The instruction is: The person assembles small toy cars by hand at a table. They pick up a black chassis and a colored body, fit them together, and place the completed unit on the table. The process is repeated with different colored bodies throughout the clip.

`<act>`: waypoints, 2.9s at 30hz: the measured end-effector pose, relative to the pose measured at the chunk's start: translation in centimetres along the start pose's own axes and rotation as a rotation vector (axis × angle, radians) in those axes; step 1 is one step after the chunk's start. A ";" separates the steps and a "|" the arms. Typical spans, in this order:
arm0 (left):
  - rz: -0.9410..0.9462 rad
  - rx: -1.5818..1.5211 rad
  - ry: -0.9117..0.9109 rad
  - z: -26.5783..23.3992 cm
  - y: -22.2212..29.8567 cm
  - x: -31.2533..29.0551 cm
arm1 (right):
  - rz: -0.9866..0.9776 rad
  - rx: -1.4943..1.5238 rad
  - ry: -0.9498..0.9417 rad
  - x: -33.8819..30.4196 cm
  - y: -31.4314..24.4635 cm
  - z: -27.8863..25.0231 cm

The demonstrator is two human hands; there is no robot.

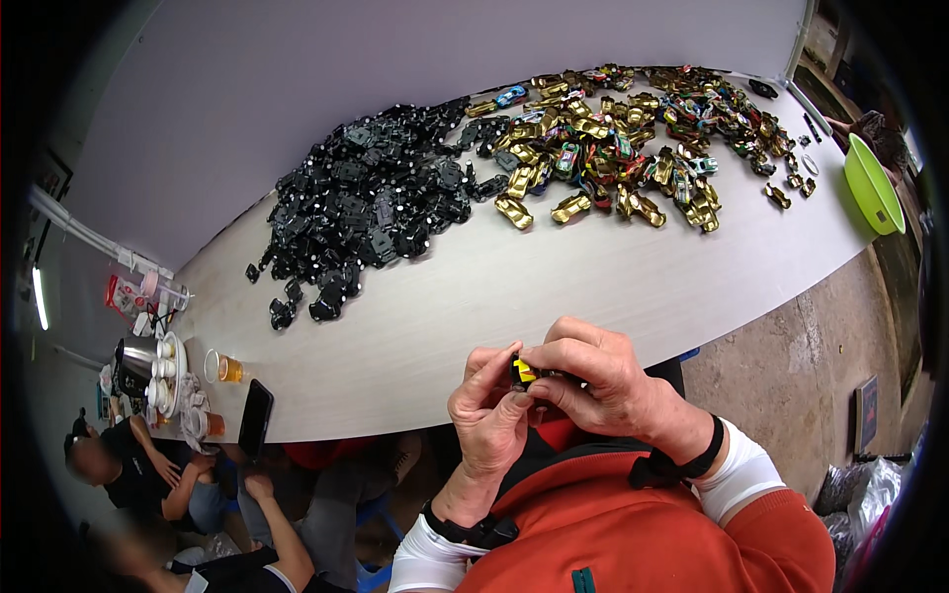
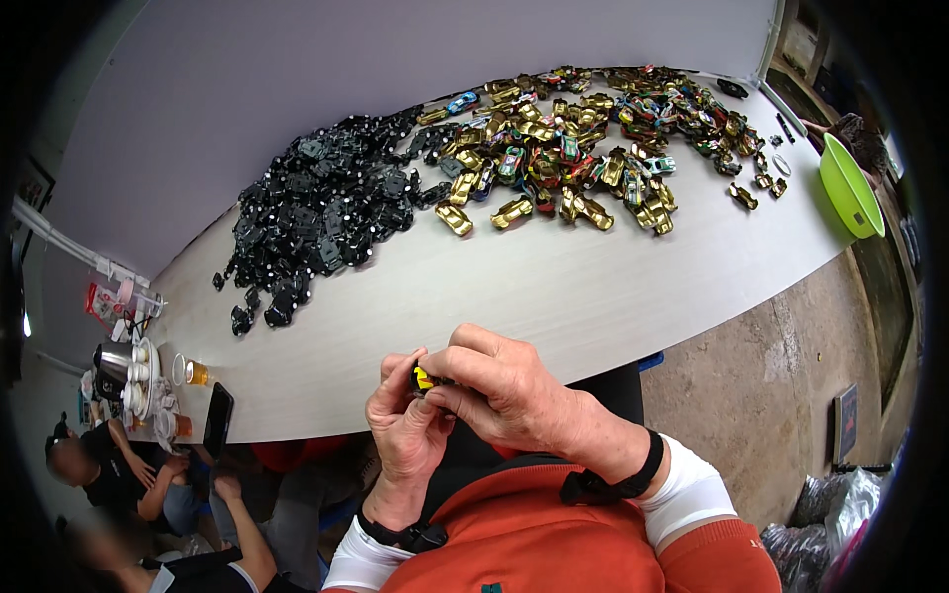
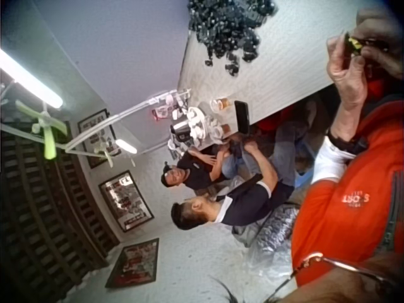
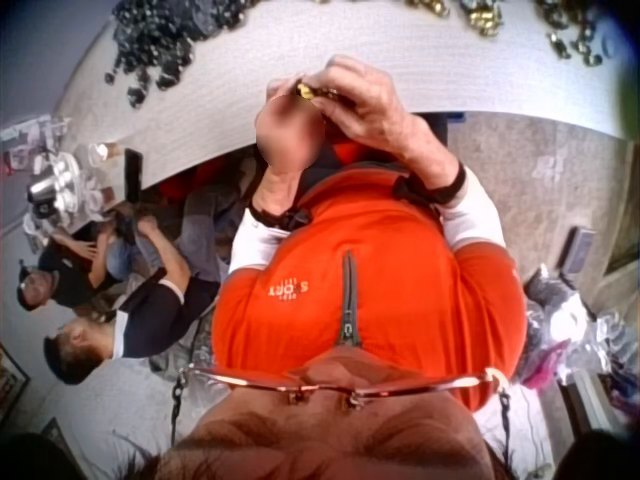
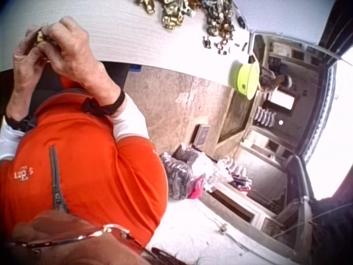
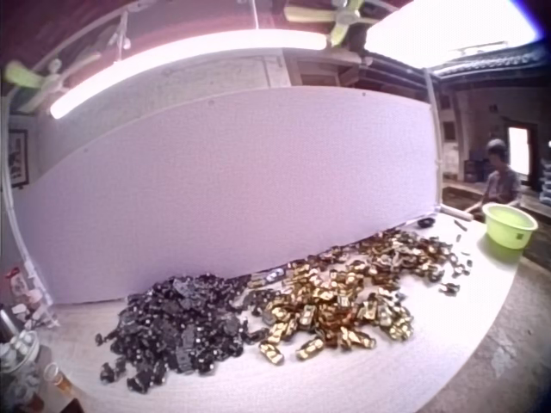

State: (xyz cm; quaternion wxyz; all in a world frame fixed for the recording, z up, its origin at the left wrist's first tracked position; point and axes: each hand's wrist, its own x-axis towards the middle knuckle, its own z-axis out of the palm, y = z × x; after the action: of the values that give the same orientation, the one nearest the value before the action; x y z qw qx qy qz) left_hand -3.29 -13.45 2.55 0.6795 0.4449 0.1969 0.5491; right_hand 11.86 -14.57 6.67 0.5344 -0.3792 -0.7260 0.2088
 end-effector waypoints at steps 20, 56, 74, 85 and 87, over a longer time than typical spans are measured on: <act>-0.104 -0.248 -0.123 -0.6 0.1 0.8 | 0.064 0.078 -0.091 -0.1 0.2 -0.9; 0.544 0.782 -0.035 -0.4 1.7 1.1 | 0.106 0.062 -0.055 -0.3 -0.3 0.5; 0.127 0.355 -0.003 -0.8 0.3 0.7 | 0.047 -0.034 -0.027 -0.5 0.9 1.1; 0.268 0.596 0.098 -0.5 -0.3 1.1 | 0.069 -0.075 -0.003 -0.8 1.2 1.5; 0.215 0.582 0.100 -0.7 -0.4 1.2 | 0.088 -0.058 -0.001 -1.1 1.3 1.7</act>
State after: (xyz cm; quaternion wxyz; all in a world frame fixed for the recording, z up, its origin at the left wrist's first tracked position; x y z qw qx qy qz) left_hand -3.21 -12.10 2.14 0.4512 0.6115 0.3310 0.5595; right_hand 10.84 -14.39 4.49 0.5130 -0.4261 -0.7147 0.2111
